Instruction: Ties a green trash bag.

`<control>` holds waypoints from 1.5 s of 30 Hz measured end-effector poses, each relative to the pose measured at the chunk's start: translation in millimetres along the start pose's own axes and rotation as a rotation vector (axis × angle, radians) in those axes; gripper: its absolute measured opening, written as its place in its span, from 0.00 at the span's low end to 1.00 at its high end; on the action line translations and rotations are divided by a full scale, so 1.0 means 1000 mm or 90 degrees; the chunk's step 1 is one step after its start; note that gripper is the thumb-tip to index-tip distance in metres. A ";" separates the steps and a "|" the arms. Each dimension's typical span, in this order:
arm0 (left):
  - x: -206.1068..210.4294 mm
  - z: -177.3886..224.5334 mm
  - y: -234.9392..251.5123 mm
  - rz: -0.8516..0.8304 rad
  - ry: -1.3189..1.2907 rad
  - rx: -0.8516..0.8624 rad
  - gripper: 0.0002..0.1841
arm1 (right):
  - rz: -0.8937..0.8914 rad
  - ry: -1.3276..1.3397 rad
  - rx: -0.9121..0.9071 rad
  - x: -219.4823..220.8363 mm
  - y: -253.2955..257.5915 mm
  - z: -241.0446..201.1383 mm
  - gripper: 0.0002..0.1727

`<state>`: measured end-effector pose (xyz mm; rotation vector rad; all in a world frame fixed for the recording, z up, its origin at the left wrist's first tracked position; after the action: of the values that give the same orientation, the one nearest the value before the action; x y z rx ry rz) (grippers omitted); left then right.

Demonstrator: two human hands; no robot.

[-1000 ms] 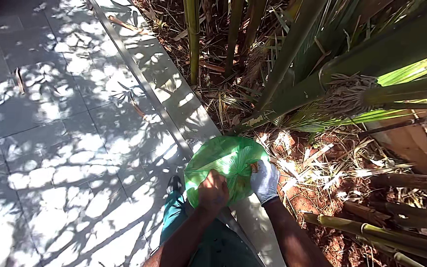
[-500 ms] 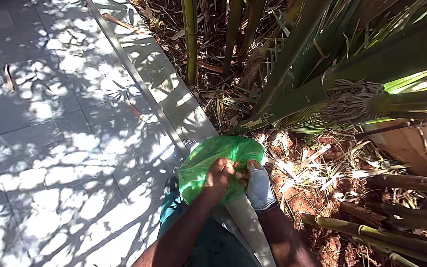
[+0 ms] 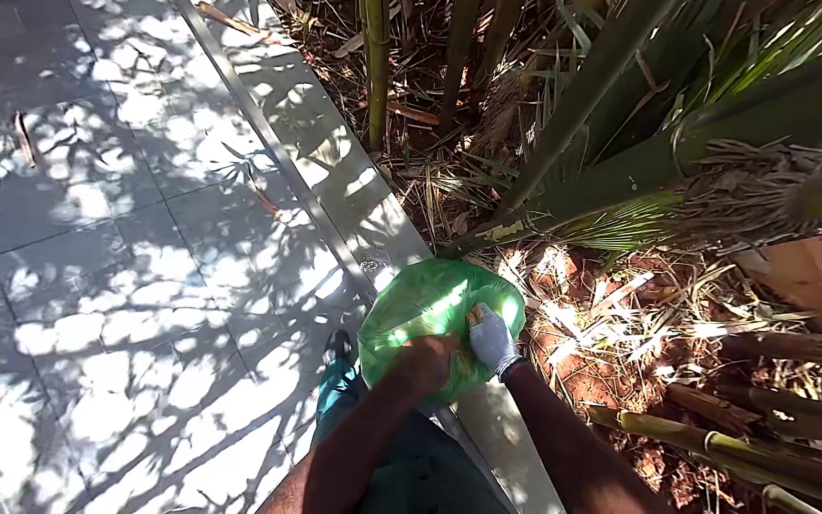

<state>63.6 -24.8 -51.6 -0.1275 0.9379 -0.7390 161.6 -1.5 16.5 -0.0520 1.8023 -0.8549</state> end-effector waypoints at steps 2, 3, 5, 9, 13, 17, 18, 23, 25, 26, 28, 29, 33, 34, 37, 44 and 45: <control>-0.001 -0.007 0.002 0.010 -0.023 -0.005 0.15 | -0.044 0.031 0.082 0.003 -0.006 0.008 0.18; -0.004 -0.012 0.002 0.018 -0.087 -0.020 0.16 | 0.003 0.100 0.069 0.006 -0.002 0.017 0.17; -0.016 -0.021 0.001 0.050 -0.334 -0.083 0.16 | 0.208 0.326 -0.037 0.026 0.020 0.049 0.14; -0.027 -0.023 -0.004 0.102 -0.846 -0.265 0.10 | 0.163 0.633 -0.017 0.026 0.008 0.063 0.16; -0.025 0.000 0.001 0.112 -0.906 -0.293 0.08 | 0.107 0.791 0.012 0.023 0.010 0.048 0.15; -0.030 -0.002 -0.002 0.147 -0.443 -0.096 0.12 | 0.179 0.645 -0.036 0.021 0.022 0.053 0.13; -0.029 -0.003 -0.006 0.138 -0.331 -0.067 0.13 | 0.192 0.515 -0.078 0.020 0.022 0.054 0.14; -0.013 -0.005 -0.014 0.057 -0.076 -0.018 0.16 | 0.199 0.292 -0.118 0.038 0.033 0.069 0.14; -0.011 -0.008 -0.012 0.045 -0.063 -0.035 0.16 | 0.204 0.306 -0.074 0.042 0.038 0.071 0.14; -0.010 -0.009 -0.012 0.053 -0.071 -0.043 0.16 | 0.209 0.324 -0.049 0.045 0.036 0.074 0.14; -0.014 -0.008 -0.013 0.088 -0.116 -0.061 0.16 | 0.216 0.395 -0.008 0.043 0.025 0.076 0.15; -0.018 -0.007 -0.012 0.114 -0.149 -0.070 0.16 | 0.212 0.442 0.004 0.040 0.019 0.074 0.15; -0.034 0.012 -0.010 0.190 -0.231 -0.118 0.15 | 0.208 0.541 -0.046 0.016 -0.004 0.057 0.13; -0.035 0.017 -0.008 0.192 -0.240 -0.129 0.16 | 0.232 0.532 -0.071 0.012 -0.005 0.054 0.12; -0.035 0.025 -0.001 0.216 -0.307 -0.142 0.16 | 0.255 0.439 -0.077 -0.003 -0.008 0.046 0.12; -0.033 0.000 0.001 0.280 -0.472 -0.178 0.10 | 0.255 0.613 -0.057 0.010 0.005 0.057 0.13; -0.035 -0.001 -0.002 0.290 -0.511 -0.203 0.09 | 0.224 0.631 -0.080 0.012 0.005 0.056 0.12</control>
<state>49.1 -4.2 -27.2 -0.4392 0.2790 -0.0729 205.8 -32.0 -4.7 0.7005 2.6632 -0.5249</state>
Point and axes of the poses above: each hand's wrist, its own y-axis towards the middle knuckle, its own x-axis out of the palm, z = x × y, the point moved 6 cm from there along y, towards the middle knuckle, and after that the axes turned 14 degrees about z, right-handed, at the moved point
